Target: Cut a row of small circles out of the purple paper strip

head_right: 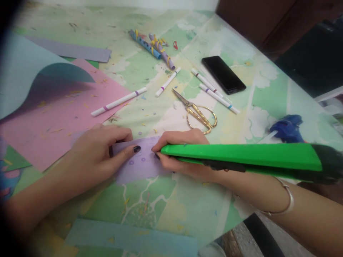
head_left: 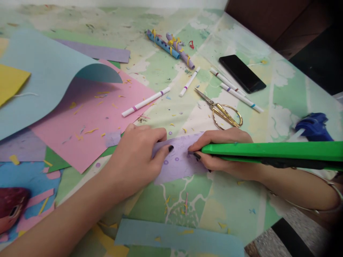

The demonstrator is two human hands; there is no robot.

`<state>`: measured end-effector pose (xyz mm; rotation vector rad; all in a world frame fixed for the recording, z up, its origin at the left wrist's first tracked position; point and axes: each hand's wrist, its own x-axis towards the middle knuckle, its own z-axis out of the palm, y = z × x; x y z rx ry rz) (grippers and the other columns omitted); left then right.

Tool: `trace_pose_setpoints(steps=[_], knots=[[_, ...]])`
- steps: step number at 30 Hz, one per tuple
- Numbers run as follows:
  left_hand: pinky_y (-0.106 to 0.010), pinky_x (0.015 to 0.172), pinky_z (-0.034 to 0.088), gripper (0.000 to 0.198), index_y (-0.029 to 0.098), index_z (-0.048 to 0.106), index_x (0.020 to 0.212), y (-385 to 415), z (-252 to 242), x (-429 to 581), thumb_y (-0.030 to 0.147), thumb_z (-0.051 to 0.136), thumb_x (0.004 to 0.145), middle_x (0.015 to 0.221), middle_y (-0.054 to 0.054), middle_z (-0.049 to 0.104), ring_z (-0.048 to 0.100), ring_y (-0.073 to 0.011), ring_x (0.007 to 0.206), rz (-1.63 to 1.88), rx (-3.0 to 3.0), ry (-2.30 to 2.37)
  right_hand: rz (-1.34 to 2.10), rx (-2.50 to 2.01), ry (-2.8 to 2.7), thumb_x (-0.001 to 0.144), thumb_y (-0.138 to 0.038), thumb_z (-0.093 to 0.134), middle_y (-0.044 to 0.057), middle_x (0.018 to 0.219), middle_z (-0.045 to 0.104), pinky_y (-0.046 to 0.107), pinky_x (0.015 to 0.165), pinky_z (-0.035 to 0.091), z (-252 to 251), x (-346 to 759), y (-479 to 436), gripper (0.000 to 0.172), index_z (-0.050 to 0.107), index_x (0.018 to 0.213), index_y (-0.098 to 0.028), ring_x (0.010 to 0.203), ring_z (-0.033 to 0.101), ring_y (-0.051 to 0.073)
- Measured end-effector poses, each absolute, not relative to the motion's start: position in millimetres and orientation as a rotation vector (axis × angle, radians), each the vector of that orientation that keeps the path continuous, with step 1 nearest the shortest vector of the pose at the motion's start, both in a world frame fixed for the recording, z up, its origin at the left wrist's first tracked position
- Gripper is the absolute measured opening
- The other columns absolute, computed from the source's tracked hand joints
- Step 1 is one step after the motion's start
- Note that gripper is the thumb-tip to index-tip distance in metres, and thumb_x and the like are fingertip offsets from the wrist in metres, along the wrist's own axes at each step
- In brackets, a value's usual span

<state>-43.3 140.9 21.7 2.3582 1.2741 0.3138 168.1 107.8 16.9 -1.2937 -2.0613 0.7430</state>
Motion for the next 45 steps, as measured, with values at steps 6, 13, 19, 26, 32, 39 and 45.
trace_pose_setpoints(steps=[6, 13, 19, 26, 32, 39, 45], knots=[[-0.031, 0.058, 0.023, 0.025, 0.021, 0.038, 0.059, 141, 20, -43, 0.028, 0.046, 0.082, 0.057, 0.001, 0.042, 0.038, -0.0168, 0.058, 0.315, 2.37, 1.276, 0.881, -1.312, -2.015, 0.072, -0.008, 0.064, -0.006, 0.06, 0.066, 0.014, 0.048, 0.043, 20, 168, 107, 0.015, 0.071, 0.076, -0.02, 0.05, 0.057, 0.005], [-0.031, 0.058, 0.023, 0.025, 0.021, 0.038, 0.058, 141, 20, -43, 0.029, 0.046, 0.081, 0.056, 0.001, 0.041, 0.038, -0.0166, 0.057, 0.315, 2.362, 1.284, 0.97, -1.266, -2.013, 0.074, -0.008, 0.06, -0.004, 0.063, 0.067, 0.017, 0.048, 0.044, 20, 169, 110, 0.016, 0.071, 0.076, -0.02, 0.052, 0.058, 0.007], [-0.031, 0.058, 0.023, 0.024, 0.021, 0.038, 0.059, 141, 22, -42, 0.029, 0.046, 0.08, 0.057, 0.001, 0.042, 0.038, -0.0167, 0.058, 0.305, 2.356, 1.289, 0.794, -1.274, -2.092, 0.075, -0.011, 0.061, -0.003, 0.069, 0.069, 0.017, 0.053, 0.045, 17, 170, 108, 0.015, 0.072, 0.078, -0.022, 0.057, 0.06, 0.008], [-0.032, 0.058, 0.025, 0.023, 0.021, 0.039, 0.06, 140, 19, -43, 0.026, 0.047, 0.081, 0.058, 0.001, 0.044, 0.04, -0.0173, 0.06, 0.331, 2.401, 1.283, 0.738, -1.246, -2.077, 0.072, -0.011, 0.062, -0.005, 0.064, 0.068, 0.015, 0.051, 0.043, 17, 169, 107, 0.013, 0.07, 0.075, -0.021, 0.053, 0.058, 0.006], [-0.032, 0.06, 0.027, 0.024, 0.021, 0.04, 0.057, 139, 16, -43, 0.026, 0.048, 0.079, 0.055, 0.002, 0.044, 0.041, -0.0161, 0.058, 0.389, 2.374, 1.318, 0.75, -1.25, -2.122, 0.073, -0.011, 0.061, -0.005, 0.07, 0.07, 0.016, 0.057, 0.046, 17, 169, 110, 0.016, 0.071, 0.077, -0.022, 0.06, 0.062, 0.008], [-0.031, 0.056, 0.026, 0.033, 0.019, 0.03, 0.043, 130, 26, -45, 0.027, 0.043, 0.072, 0.046, 0.001, 0.038, 0.036, -0.0125, 0.05, 0.354, 2.294, 1.299, 0.866, -1.169, -2.203, 0.075, -0.012, 0.061, -0.003, 0.073, 0.072, 0.018, 0.061, 0.048, 21, 173, 114, 0.017, 0.072, 0.082, -0.022, 0.064, 0.064, 0.01], [-0.027, 0.048, 0.025, 0.035, 0.02, 0.049, 0.048, 141, 36, -34, 0.042, 0.05, 0.077, 0.043, 0.003, 0.046, 0.041, -0.0113, 0.044, 0.22, 2.108, 1.411, 1.016, -1.278, -2.122, 0.076, -0.009, 0.06, -0.003, 0.07, 0.07, 0.015, 0.055, 0.045, 30, 171, 116, 0.016, 0.071, 0.081, -0.019, 0.063, 0.064, 0.009]])
